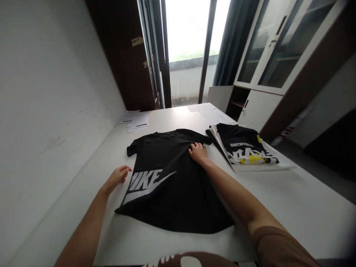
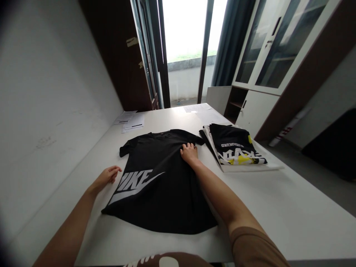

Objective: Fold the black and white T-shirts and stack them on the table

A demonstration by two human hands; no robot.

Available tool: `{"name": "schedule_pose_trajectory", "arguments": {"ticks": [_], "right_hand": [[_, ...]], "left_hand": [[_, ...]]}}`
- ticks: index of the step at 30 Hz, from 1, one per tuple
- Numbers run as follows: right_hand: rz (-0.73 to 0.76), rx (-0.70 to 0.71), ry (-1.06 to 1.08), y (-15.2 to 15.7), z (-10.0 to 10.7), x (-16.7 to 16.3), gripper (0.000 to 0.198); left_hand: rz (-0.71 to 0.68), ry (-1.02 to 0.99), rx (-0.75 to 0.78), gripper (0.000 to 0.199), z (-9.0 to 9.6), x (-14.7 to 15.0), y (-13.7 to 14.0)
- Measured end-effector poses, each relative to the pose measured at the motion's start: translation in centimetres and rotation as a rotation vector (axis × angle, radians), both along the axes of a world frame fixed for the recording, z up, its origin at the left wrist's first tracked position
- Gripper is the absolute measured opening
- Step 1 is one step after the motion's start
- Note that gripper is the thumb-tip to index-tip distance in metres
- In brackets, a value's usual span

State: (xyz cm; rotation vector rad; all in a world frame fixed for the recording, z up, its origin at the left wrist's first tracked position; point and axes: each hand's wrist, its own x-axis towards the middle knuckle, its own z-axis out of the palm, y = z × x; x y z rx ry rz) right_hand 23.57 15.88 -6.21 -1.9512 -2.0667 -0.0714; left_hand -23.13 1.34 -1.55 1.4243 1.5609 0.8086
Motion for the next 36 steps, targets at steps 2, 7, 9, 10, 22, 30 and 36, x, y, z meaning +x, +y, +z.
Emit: {"name": "schedule_pose_trajectory", "arguments": {"ticks": [2,7,9,10,22,30,36], "right_hand": [[0.017,-0.019,0.005,0.2,-0.2,0.1,0.042],[0.097,-0.042,0.005,0.5,-0.7,0.2,0.047],[0.13,-0.038,0.011,0.5,-0.9,0.0,0.048],[0.142,-0.036,0.015,0.5,-0.9,0.0,0.048],[0.184,-0.038,0.042,0.3,-0.5,0.2,0.047],[0.178,-0.027,0.089,0.6,-0.7,1.0,0.044],[0.22,-0.02,0.103,0.4,-0.5,0.3,0.042]], "left_hand": [[0.096,0.183,0.183,0.035,-0.7,2.2,0.4],[-0.154,0.619,0.534,0.025,-0.5,7.0,-0.1],[-0.297,0.656,0.561,0.026,-0.2,8.5,0.5],[-0.35,0.66,0.56,0.029,-0.2,9.1,1.1],[-0.214,0.872,0.279,0.066,-4.8,14.2,14.0],[-0.193,0.939,0.262,0.072,-6.1,12.0,15.2],[-0.174,0.967,0.24,0.07,-5.9,9.2,15.4]]}}
